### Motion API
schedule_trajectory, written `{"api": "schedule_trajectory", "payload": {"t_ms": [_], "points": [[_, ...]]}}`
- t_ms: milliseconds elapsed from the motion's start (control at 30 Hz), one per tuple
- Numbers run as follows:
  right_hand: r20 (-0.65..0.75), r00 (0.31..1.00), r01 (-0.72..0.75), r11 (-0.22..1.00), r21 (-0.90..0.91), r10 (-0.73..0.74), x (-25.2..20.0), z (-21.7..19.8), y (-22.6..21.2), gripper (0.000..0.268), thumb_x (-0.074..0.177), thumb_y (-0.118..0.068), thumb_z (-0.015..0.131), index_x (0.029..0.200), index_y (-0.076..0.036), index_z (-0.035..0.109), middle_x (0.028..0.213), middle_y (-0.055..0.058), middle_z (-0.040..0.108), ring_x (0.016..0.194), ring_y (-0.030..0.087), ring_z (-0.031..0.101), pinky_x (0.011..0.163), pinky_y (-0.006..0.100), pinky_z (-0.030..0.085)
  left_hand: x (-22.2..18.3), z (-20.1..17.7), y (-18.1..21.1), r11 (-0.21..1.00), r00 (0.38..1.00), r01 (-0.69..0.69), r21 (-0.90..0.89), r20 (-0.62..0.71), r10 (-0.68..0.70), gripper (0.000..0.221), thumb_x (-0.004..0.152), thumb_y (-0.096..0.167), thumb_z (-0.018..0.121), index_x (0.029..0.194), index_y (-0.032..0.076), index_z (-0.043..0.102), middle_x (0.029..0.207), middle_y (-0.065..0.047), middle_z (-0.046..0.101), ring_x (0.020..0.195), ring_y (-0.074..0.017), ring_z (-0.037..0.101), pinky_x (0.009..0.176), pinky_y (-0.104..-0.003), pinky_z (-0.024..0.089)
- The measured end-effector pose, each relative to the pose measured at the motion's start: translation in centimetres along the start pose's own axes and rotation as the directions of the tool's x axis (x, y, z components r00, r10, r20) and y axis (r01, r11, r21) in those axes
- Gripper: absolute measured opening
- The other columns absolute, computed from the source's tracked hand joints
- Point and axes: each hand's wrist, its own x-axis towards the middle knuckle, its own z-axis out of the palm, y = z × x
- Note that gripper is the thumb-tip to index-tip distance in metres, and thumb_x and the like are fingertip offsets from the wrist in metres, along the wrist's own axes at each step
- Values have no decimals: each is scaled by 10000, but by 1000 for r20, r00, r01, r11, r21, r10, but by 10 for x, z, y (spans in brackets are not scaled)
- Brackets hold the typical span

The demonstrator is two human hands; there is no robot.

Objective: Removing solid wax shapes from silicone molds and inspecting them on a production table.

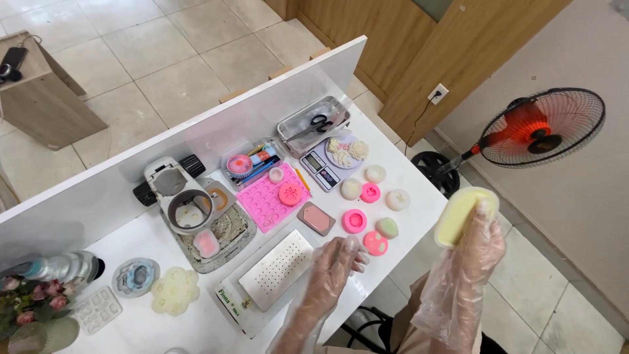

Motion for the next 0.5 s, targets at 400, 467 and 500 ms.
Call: {"api": "schedule_trajectory", "payload": {"t_ms": [400,467,500], "points": [[467,883,-75,996,53,41,-97,90,-36,392,1014,-346,657,1169,14,671,982,68,723,823,122,638,691,273,542,-12,30,50,912,919,-297,284,-176,354,318,1088,309,565,1062,-1,626,819,-67,610,731,-115,546,623,-264,456],[562,827,-64,995,80,8,-101,102,-61,386,1040,-356,571,1170,-8,677,954,33,717,820,87,626,703,245,535,-15,25,63,885,856,-337,322,-286,430,315,1078,295,552,1093,-10,629,874,-66,651,786,-115,600,673,-274,502],[629,777,-55,994,97,-19,-103,108,-71,404,1066,-366,486,1172,-30,682,925,-1,710,816,52,614,714,216,528,-17,22,67,862,792,-365,353,-370,486,319,1067,280,539,1123,-19,633,929,-67,693,840,-117,654,724,-286,548]]}}
